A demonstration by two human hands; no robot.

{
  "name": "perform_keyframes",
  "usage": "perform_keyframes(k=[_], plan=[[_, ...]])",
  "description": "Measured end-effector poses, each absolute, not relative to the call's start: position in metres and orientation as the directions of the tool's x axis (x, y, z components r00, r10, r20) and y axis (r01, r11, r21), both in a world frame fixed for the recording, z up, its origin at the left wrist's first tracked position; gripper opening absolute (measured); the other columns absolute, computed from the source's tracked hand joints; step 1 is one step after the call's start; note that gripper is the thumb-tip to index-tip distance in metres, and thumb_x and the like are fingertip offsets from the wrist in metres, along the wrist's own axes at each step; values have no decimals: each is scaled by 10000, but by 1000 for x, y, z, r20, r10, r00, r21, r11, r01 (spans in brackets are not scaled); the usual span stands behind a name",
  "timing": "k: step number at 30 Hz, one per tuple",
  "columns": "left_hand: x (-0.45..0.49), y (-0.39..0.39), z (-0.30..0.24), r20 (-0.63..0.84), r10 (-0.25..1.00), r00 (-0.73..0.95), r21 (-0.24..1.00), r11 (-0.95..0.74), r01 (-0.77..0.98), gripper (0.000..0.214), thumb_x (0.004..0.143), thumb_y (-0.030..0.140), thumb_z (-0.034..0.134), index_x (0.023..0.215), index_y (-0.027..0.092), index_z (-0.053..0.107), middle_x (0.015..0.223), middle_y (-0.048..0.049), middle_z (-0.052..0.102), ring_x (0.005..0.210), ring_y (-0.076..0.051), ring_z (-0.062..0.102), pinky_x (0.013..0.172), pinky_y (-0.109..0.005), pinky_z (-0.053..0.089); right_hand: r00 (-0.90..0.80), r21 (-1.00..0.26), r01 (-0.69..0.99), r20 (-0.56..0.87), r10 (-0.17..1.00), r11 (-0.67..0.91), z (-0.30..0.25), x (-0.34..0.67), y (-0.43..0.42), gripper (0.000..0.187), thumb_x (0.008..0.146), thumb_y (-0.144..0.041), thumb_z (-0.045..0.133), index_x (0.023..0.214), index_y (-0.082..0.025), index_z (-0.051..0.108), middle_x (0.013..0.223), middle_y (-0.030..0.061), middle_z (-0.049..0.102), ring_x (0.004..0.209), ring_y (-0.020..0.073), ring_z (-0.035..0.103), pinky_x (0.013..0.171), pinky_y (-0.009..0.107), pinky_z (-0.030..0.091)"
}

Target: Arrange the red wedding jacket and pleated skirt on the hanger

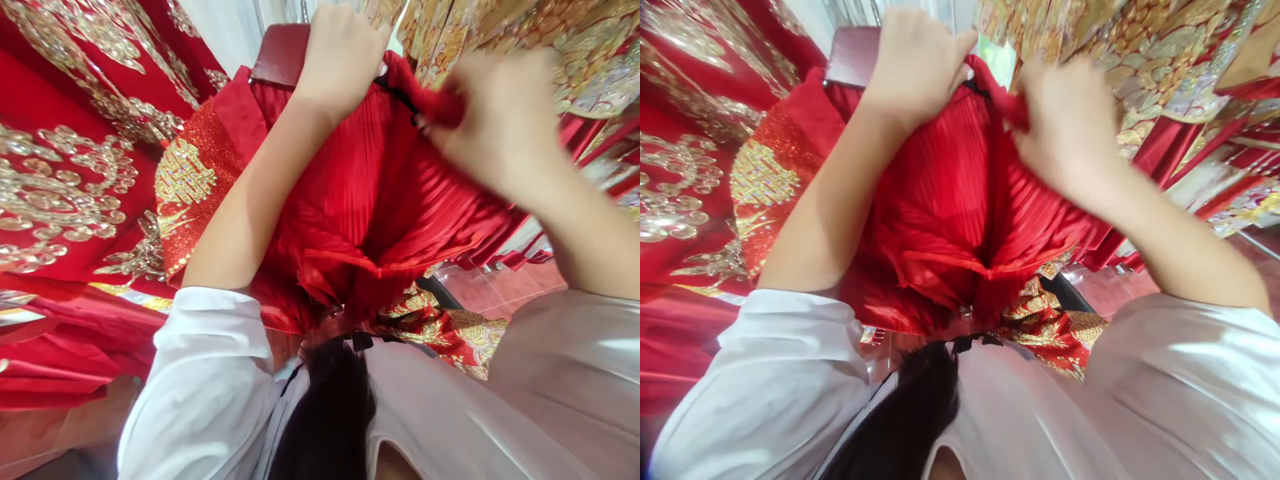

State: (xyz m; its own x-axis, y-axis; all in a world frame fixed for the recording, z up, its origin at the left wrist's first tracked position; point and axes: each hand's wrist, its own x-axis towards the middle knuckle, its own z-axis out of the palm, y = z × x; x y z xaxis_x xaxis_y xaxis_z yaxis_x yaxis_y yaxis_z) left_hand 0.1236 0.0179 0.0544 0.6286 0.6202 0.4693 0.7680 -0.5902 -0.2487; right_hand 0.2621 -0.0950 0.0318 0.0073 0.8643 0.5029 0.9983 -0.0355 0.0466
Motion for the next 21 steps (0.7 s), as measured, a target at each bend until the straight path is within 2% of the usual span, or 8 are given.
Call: perform_keyframes(k=[2, 3, 7, 9, 11, 14, 17, 21], plan=[[119, 15, 53, 480, 552, 681, -266, -649, 713, 357, 905, 150, 446, 1221, 35, 565, 1227, -211, 547, 1203, -423, 463, 962, -571, 341, 18, 78, 995, 437, 899, -58, -4, 249, -98, 400, 799, -210, 534, 1168, -54, 531, 942, 202, 629, 922, 380, 621, 773, 498, 484], [115, 11, 53, 482, 523, 703, -265, -678, 686, 385, 878, 125, 469, 1248, 60, 551, 1262, -174, 523, 1230, -396, 443, 995, -544, 330, 11, 38, 999, 427, 904, -30, -22, 247, -96, 433, 796, -217, 544, 1203, -75, 496, 906, 174, 634, 857, 344, 636, 734, 460, 498], [68, -12, 49, 570, 524, 633, -184, -669, 720, 446, 880, 281, 483, 1305, 148, 515, 1327, -48, 446, 1281, -284, 389, 1068, -414, 286, -17, -331, 908, 584, 812, 257, -86, 266, -85, 468, 786, -282, 585, 1221, -192, 438, 784, 60, 611, 634, 199, 588, 616, 346, 485], [31, -21, 42, 661, 568, 490, -125, -561, 818, 478, 866, 375, 474, 1284, 152, 534, 1285, -45, 457, 1269, -281, 391, 1072, -412, 265, 2, -487, 793, 603, 798, 366, -102, 277, -82, 377, 805, -338, 574, 1147, -228, 459, 722, 19, 585, 573, 159, 550, 553, 302, 459], [-6, -26, 32, 683, 627, 374, -51, -470, 881, 527, 844, 417, 462, 1277, 126, 537, 1256, -77, 474, 1254, -305, 396, 1061, -425, 270, 21, -569, 722, 586, 810, 393, -107, 282, -81, 279, 832, -385, 546, 1055, -228, 488, 707, 11, 575, 577, 143, 546, 536, 274, 441], [-45, -26, 15, 625, 695, 355, 82, -511, 856, 608, 829, 527, 414, 1261, 121, 549, 1127, -91, 580, 1107, -313, 530, 963, -430, 374, 30, -560, 731, 597, 802, 390, -107, 278, -73, 327, 806, -450, 596, 1015, -214, 507, 767, 37, 592, 665, 163, 574, 615, 295, 463], [-54, -25, 3, 649, 706, 282, 106, -452, 886, 590, 784, 563, 497, 1223, 176, 571, 1034, -68, 624, 998, -309, 579, 919, -452, 391, 26, -514, 782, 591, 806, 352, -118, 270, -53, 452, 732, -480, 678, 1038, -197, 503, 824, 73, 599, 763, 221, 592, 716, 368, 476], [-47, -25, 3, 655, 721, 227, 114, -392, 913, 461, 773, 494, 583, 1089, 160, 622, 951, -80, 634, 910, -294, 577, 886, -448, 405, 58, -505, 811, 571, 819, 295, -129, 277, -32, 332, 763, -410, 631, 963, -174, 511, 747, 71, 575, 707, 235, 580, 688, 403, 464]])
